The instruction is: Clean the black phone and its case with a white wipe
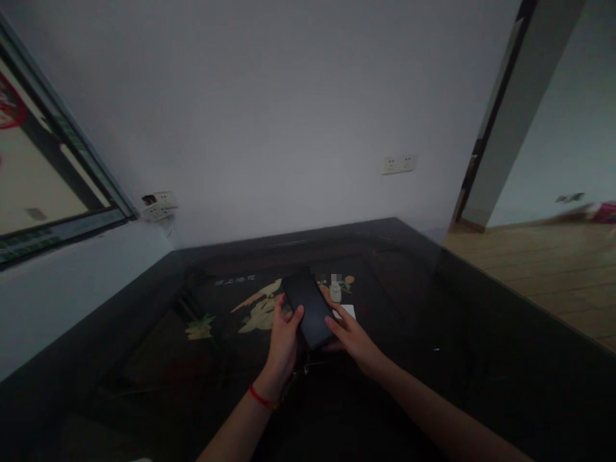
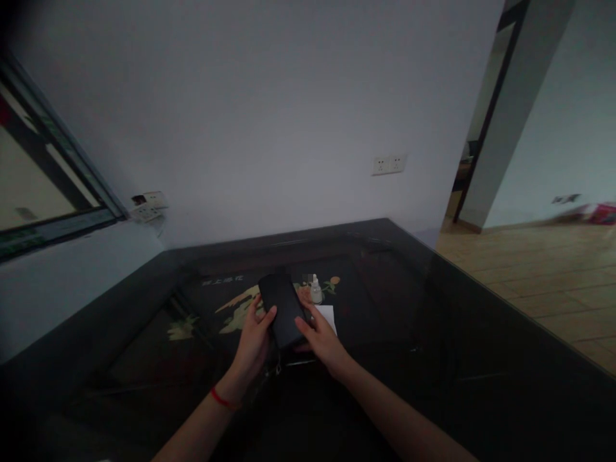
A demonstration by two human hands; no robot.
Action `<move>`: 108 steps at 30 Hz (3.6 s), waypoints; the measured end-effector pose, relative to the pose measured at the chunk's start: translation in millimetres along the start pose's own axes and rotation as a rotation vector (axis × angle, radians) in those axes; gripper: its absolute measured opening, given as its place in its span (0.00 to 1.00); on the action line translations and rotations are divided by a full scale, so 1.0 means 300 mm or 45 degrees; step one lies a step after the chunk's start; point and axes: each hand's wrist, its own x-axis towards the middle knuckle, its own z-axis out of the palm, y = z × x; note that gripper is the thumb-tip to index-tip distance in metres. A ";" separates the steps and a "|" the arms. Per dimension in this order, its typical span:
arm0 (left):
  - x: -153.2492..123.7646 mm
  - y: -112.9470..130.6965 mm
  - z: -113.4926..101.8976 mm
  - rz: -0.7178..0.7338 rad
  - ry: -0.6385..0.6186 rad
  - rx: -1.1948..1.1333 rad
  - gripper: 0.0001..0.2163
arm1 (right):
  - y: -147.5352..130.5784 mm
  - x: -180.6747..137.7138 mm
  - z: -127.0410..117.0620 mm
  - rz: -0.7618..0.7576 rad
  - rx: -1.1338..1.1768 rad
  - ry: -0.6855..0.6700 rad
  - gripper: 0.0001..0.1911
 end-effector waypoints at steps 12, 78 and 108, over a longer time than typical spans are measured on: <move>-0.014 0.122 -0.139 -0.088 -0.307 0.354 0.13 | -0.064 -0.121 -0.207 0.313 -0.001 -0.085 0.24; -0.068 0.137 -0.142 -0.047 -0.978 0.850 0.13 | -0.141 -0.114 -0.318 0.045 -0.478 -0.363 0.19; -0.058 0.067 -0.132 0.059 -0.954 1.033 0.05 | -0.149 -0.111 -0.329 0.034 -0.462 -0.471 0.20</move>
